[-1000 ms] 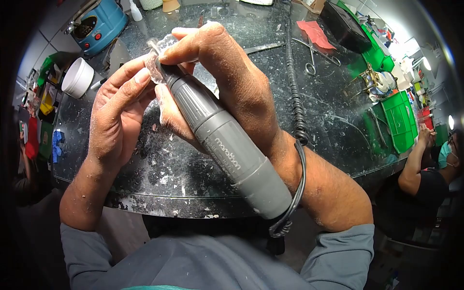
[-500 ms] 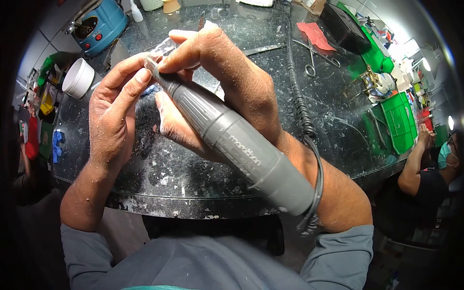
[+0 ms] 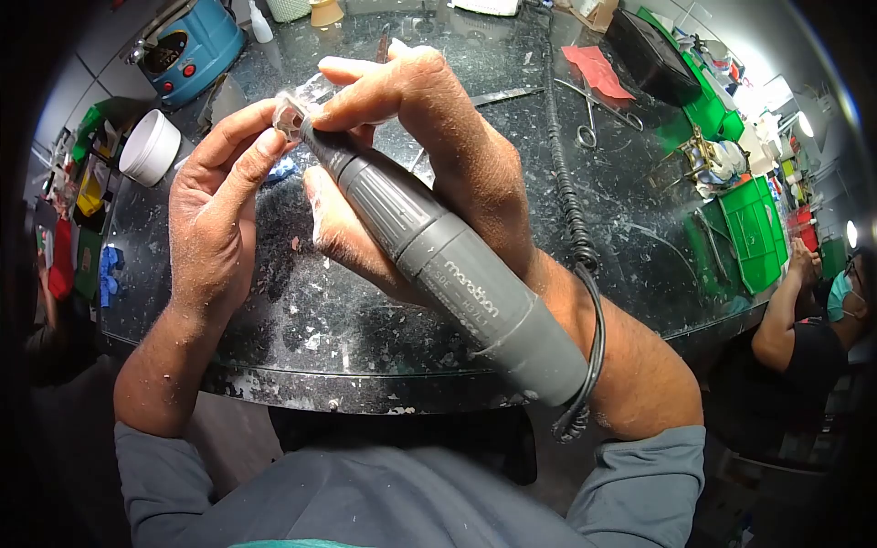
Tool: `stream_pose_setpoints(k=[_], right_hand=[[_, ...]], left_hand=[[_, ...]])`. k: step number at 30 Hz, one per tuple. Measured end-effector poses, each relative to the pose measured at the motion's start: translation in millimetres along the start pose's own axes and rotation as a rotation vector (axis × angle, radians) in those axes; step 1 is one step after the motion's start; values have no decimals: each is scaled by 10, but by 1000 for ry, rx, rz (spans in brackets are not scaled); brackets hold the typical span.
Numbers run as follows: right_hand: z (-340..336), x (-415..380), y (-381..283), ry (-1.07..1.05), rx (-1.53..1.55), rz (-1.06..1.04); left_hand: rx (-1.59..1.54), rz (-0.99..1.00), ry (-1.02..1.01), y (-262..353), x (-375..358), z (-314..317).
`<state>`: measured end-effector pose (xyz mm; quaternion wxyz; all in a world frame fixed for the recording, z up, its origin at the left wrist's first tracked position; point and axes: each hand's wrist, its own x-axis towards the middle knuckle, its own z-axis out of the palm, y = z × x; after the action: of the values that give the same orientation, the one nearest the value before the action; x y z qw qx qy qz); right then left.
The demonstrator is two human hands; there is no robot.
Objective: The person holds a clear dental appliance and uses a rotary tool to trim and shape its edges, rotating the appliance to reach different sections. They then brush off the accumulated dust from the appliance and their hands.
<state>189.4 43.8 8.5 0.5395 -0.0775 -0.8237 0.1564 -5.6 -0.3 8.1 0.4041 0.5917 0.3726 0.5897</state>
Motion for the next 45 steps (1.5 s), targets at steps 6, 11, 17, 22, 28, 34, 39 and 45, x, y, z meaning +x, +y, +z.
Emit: stream_pose_setpoints(k=[6, 11, 17, 22, 28, 34, 39, 45], right_hand=[[0, 12, -13, -11, -36, -10], [-26, -8, -37, -40, -55, -11], [47, -18, -3, 56, -14, 2], [58, -1, 6, 87, -51, -4], [65, -10, 115, 68, -56, -105], [102, 20, 110, 77, -74, -147], [135, 52, 59, 172, -71, -125], [43, 22, 41, 19, -87, -135]], left_hand=[[-75, -35, -58, -3, 12, -8], [-138, -64, -71, 15, 9, 6], [-277, -115, -97, 1, 3, 2], [-281, -118, -113, -3, 9, 0], [-299, -142, -78, -2, 5, 10], [-365, -151, -51, -8, 2, 11], [-312, -160, -72, -5, 0, -4], [-329, -172, -74, -2, 2, 1]])
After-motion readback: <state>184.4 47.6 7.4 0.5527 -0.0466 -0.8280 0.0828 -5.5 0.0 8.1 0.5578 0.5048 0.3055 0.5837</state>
